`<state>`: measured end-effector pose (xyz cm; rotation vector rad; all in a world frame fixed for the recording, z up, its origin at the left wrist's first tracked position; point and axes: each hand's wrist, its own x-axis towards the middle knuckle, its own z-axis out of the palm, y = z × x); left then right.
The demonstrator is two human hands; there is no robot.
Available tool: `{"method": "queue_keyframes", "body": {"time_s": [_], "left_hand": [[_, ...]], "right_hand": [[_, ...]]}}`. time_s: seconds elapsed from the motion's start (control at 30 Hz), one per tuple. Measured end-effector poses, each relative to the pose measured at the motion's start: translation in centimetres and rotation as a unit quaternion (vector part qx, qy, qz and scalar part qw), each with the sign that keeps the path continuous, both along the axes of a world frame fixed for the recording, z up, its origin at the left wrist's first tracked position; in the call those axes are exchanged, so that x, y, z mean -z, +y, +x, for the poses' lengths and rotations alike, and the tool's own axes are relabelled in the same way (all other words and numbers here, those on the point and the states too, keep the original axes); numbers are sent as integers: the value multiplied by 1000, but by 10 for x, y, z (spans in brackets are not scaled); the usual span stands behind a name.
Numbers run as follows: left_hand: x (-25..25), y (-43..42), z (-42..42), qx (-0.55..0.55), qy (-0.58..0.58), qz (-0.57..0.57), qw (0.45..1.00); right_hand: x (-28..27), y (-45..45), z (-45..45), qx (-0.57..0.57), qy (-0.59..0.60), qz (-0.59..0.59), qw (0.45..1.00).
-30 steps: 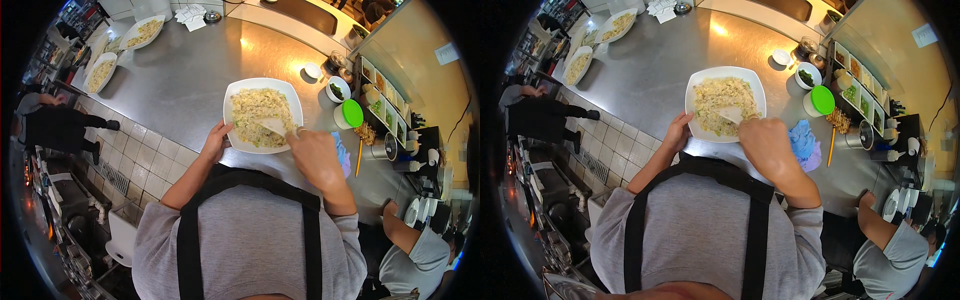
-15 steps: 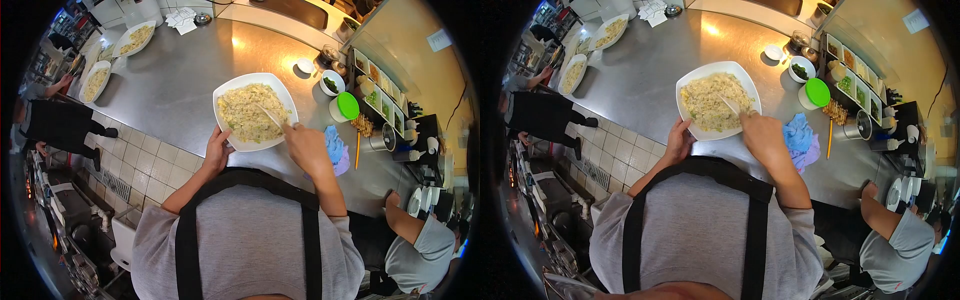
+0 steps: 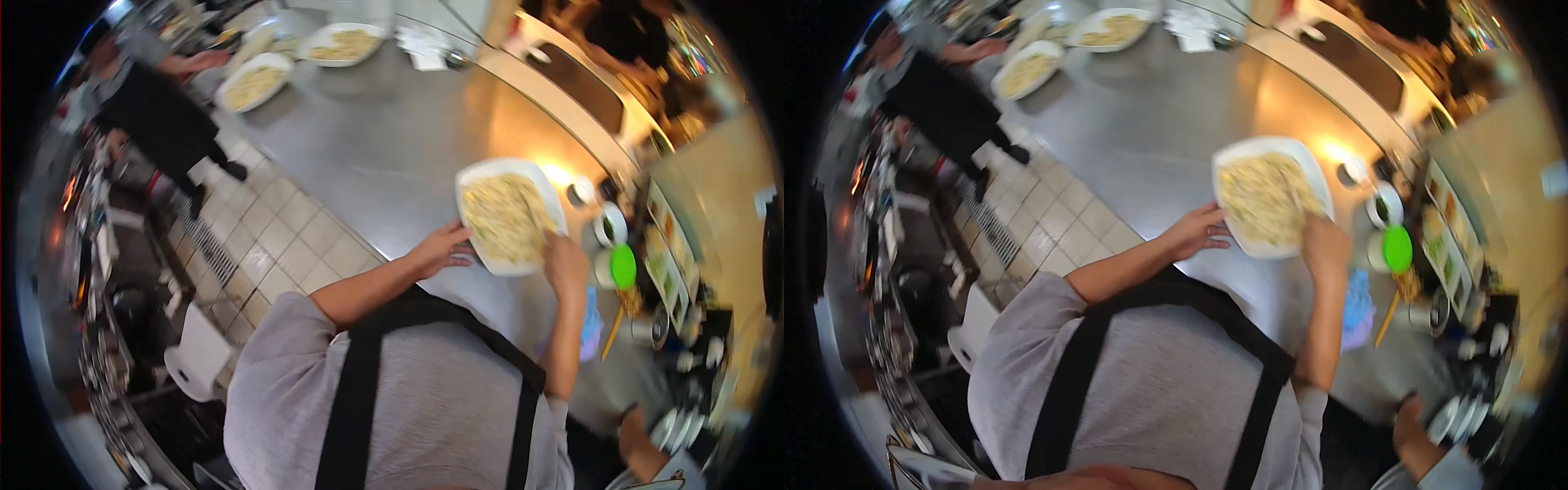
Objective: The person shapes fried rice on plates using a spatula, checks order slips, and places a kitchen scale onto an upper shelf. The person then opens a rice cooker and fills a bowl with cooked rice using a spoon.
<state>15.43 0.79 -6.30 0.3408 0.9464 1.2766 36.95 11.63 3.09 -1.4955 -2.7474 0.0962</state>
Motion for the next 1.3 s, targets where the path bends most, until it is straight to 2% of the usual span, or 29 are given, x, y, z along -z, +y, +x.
{"method": "queue_keyframes", "body": {"time_s": [0.03, 0.1, 0.17, 0.2, 0.27, 0.37, 0.47, 0.53, 0.57, 0.63, 0.67, 0.73, 0.8, 0.83, 0.93, 0.97, 1.07, 1.13, 1.2, 1.3], "left_hand": [[6, 1, -20, 23, -1, -11, 1000], [12, 4, -76, -72, 43, -28, 996], [26, 12, -146, -152, 52, -27, 987], [30, 15, -186, -189, 43, -19, 981], [22, 21, -258, -276, 117, -53, 952], [38, 30, -382, -377, 139, -103, 910], [38, 19, -468, -503, 107, -117, 850], [21, 10, -495, -561, 111, -114, 813], [18, 7, -509, -563, 112, -111, 811], [19, 7, -532, -556, 119, -103, 816], [23, 7, -538, -548, 124, -100, 821], [29, 7, -541, -554, 111, -79, 821], [31, 4, -542, -552, 107, -60, 825], [32, -1, -538, -548, 107, -51, 828], [28, -19, -507, -538, 109, -42, 835], [25, -28, -494, -535, 112, -42, 836], [26, -54, -465, -506, 102, -36, 856], [26, -75, -442, -482, 107, -27, 869], [23, -91, -418, -454, 104, -26, 885], [10, -110, -383, -428, 94, -33, 898]], "right_hand": [[-24, -14, -2, 21, -12, -6, 1000], [-58, -49, 0, 27, 26, 25, 999], [-70, -73, 3, 56, -34, 7, 998], [-59, -74, 2, 40, -20, 18, 999], [-26, -72, 2, 16, 8, 36, 999], [-23, -75, 0, 59, 14, 16, 998], [-34, -91, 0, 176, 122, -38, 976], [1, -93, 17, 218, 269, -85, 934], [22, -93, 19, 238, 342, -105, 903], [50, -102, -11, 258, 429, -1, 866], [65, -102, -24, 262, 468, 48, 843], [85, -103, -36, 321, 548, -19, 772], [94, -99, -59, 330, 654, -88, 675], [90, -95, -74, 320, 673, -41, 666], [84, -88, -84, 266, 641, -96, 714], [79, -82, -99, 272, 652, -103, 701], [87, -48, -122, 247, 650, -109, 710], [82, -23, -145, 252, 660, -146, 693], [88, 4, -168, 209, 675, -173, 686], [97, 46, -210, 196, 659, -221, 692]]}}
